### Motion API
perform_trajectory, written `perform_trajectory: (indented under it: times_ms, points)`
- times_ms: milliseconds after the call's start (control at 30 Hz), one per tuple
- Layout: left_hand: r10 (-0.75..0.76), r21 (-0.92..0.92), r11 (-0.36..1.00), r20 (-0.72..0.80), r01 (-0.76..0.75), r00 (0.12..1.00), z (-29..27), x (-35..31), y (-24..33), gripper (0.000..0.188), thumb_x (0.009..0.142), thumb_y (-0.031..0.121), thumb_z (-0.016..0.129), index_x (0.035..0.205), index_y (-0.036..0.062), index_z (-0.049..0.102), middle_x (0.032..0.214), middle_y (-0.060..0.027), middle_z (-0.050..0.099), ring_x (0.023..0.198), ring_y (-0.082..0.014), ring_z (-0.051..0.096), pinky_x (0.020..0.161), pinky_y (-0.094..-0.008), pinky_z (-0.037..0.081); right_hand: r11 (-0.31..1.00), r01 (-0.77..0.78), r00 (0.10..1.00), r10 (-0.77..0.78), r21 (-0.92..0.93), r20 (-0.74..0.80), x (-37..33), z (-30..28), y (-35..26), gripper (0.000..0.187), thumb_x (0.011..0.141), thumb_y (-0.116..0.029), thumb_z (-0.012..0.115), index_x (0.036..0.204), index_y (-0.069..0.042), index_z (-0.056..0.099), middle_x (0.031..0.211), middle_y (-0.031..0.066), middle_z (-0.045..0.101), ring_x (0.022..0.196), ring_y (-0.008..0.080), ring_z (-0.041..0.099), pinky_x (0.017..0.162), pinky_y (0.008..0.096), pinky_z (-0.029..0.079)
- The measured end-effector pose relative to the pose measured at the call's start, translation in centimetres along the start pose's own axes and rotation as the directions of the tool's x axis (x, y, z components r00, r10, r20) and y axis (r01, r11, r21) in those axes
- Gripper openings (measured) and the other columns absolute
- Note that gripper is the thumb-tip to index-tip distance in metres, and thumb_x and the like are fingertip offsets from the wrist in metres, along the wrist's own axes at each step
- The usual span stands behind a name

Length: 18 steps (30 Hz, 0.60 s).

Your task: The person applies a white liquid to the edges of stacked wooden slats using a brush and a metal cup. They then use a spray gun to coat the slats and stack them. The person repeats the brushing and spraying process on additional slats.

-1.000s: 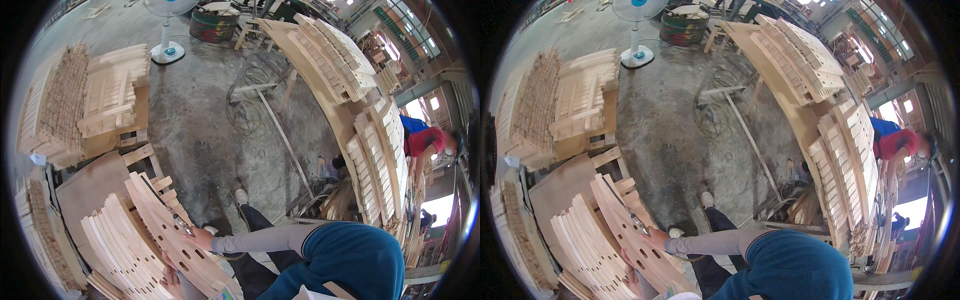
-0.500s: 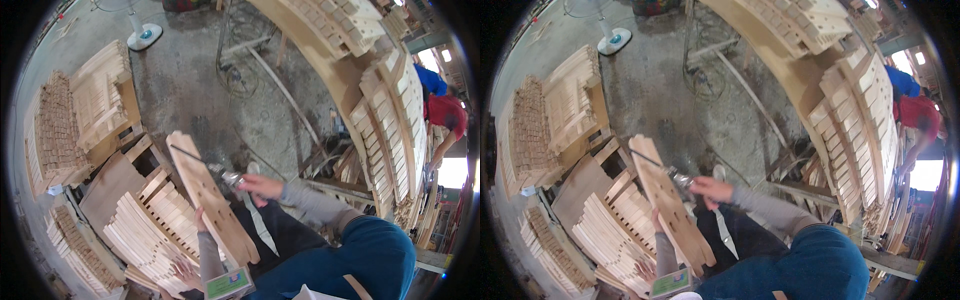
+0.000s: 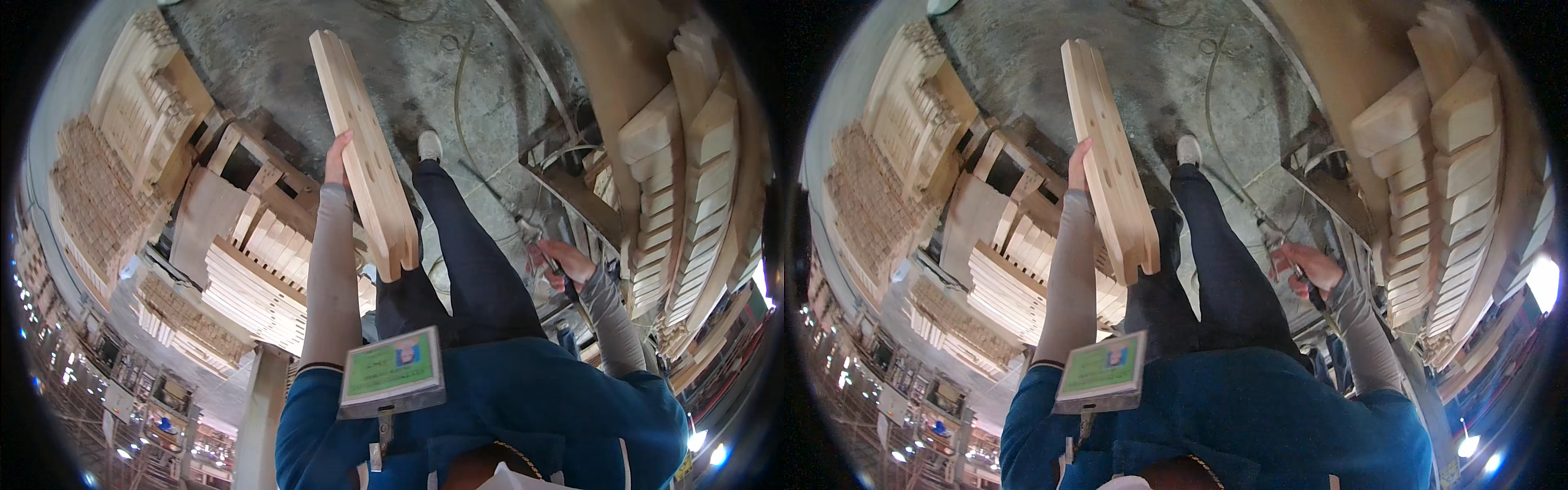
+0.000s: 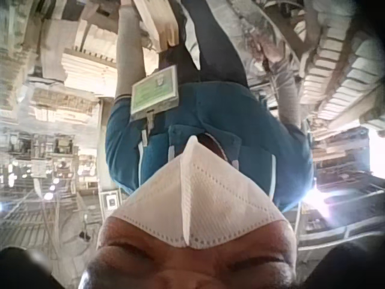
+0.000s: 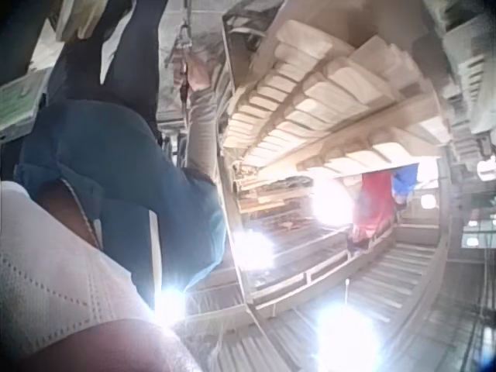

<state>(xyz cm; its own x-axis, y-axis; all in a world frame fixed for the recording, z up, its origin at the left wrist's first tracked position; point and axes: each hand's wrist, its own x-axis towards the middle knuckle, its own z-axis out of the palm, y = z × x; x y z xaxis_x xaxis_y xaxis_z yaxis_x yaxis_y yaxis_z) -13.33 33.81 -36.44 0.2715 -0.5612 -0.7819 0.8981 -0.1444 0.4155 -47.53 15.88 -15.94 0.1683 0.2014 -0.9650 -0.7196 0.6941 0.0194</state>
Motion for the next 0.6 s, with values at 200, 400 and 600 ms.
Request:
perform_trajectory:
  times_ms: [200,400,600]
  points:
    - [-0.081,0.087,0.993,0.075,0.074,0.994,4.8,6.2,-0.2,0.049,0.079,0.032,0.051,0.116,-0.0001,0.043,0.103,-0.0161,0.056,0.089,-0.0265,0.058,0.078,-0.0389,0.048,0.997,0.009,0.960,-0.029,0.075,0.279,-1.8,-1.2,-0.8,0.041,0.093,-0.035,0.035,0.103,0.003,0.046,0.071,0.0069,0.051,0.036,0.0069,0.035,0.031,0.0219,0.032]
    - [-0.115,0.192,0.977,0.112,0.092,0.987,7.2,9.1,-0.4,0.050,0.073,0.032,0.060,0.110,0.0020,0.046,0.093,-0.0136,0.056,0.080,-0.0244,0.059,0.068,-0.0373,0.050,0.996,0.063,0.985,-0.072,0.066,0.159,-0.6,-2.4,-1.7,0.047,0.093,-0.037,0.031,0.102,0.007,0.047,0.070,0.0090,0.051,0.033,0.0059,0.035,0.030,0.0202,0.031]
    - [-0.190,0.241,0.956,0.086,0.165,0.978,8.3,9.0,-0.3,0.047,0.074,0.032,0.059,0.109,0.0028,0.047,0.092,-0.0132,0.056,0.078,-0.0225,0.059,0.067,-0.0361,0.050,0.991,0.055,0.960,-0.086,0.119,0.266,-0.4,-1.7,-2.7,0.043,0.093,-0.036,0.033,0.098,0.004,0.049,0.070,0.0075,0.051,0.034,0.0052,0.035,0.030,0.0203,0.032]
